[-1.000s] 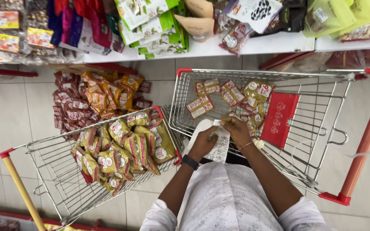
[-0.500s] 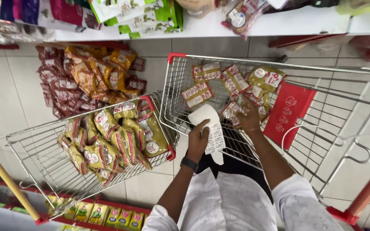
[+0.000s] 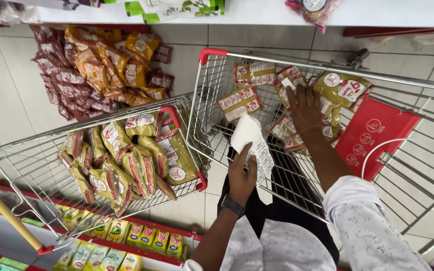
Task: Sorting and checking food packets in a shopping cart against a receipt.
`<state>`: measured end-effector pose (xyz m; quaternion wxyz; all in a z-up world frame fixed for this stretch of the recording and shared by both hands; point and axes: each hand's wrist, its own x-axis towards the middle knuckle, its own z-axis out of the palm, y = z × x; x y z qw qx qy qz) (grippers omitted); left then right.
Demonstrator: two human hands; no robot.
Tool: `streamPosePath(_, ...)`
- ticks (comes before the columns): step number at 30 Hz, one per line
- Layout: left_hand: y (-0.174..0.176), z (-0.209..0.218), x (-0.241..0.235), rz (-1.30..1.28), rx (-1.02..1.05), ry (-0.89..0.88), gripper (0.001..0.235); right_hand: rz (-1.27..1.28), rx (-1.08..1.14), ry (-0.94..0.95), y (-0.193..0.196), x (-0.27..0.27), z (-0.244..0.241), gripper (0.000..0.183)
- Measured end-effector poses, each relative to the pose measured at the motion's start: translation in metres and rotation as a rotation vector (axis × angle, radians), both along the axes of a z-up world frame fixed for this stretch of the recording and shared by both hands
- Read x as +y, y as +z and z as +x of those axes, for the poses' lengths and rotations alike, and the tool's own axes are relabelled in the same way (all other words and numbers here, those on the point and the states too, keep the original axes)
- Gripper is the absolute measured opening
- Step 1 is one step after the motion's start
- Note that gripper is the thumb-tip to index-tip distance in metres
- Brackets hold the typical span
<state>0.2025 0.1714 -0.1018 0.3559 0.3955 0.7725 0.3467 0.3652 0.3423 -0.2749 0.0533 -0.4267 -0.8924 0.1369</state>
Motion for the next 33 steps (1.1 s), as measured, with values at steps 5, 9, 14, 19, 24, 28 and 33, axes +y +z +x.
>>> streamPosePath(5, 0.0, 0.004, 0.002, -0.005, 0.029, 0.037, 0.039, 0.128, -0.266, 0.031, -0.036, 0.006, 0.0, 0.068)
streamPosePath(9, -0.003, 0.005, 0.0, -0.02, 0.051, 0.041, 0.042, 0.149, -0.284, 0.049, -0.065, 0.01, 0.011, 0.071)
streamPosePath(14, -0.005, 0.006, 0.002, 0.034, 0.033, 0.037, 0.043, 0.093, -0.162, 0.01, -0.041, 0.007, 0.01, 0.077)
streamPosePath(19, -0.011, 0.006, 0.003, 0.041, 0.051, 0.037, 0.044, -0.024, 0.022, -0.222, 0.013, -0.021, 0.002, 0.089)
streamPosePath(24, -0.02, 0.006, 0.005, 0.009, 0.069, 0.024, 0.043, -0.437, 0.535, -0.552, 0.077, -0.054, -0.001, 0.088)
streamPosePath(28, -0.023, 0.008, 0.012, -0.062, 0.087, 0.009, 0.045, -0.748, 0.798, -0.832, 0.137, -0.063, -0.016, 0.087)
streamPosePath(33, -0.06, 0.006, 0.011, -0.183, -0.641, 0.169, 0.064, -0.868, 1.267, -0.739, 0.148, -0.088, -0.015, 0.091)
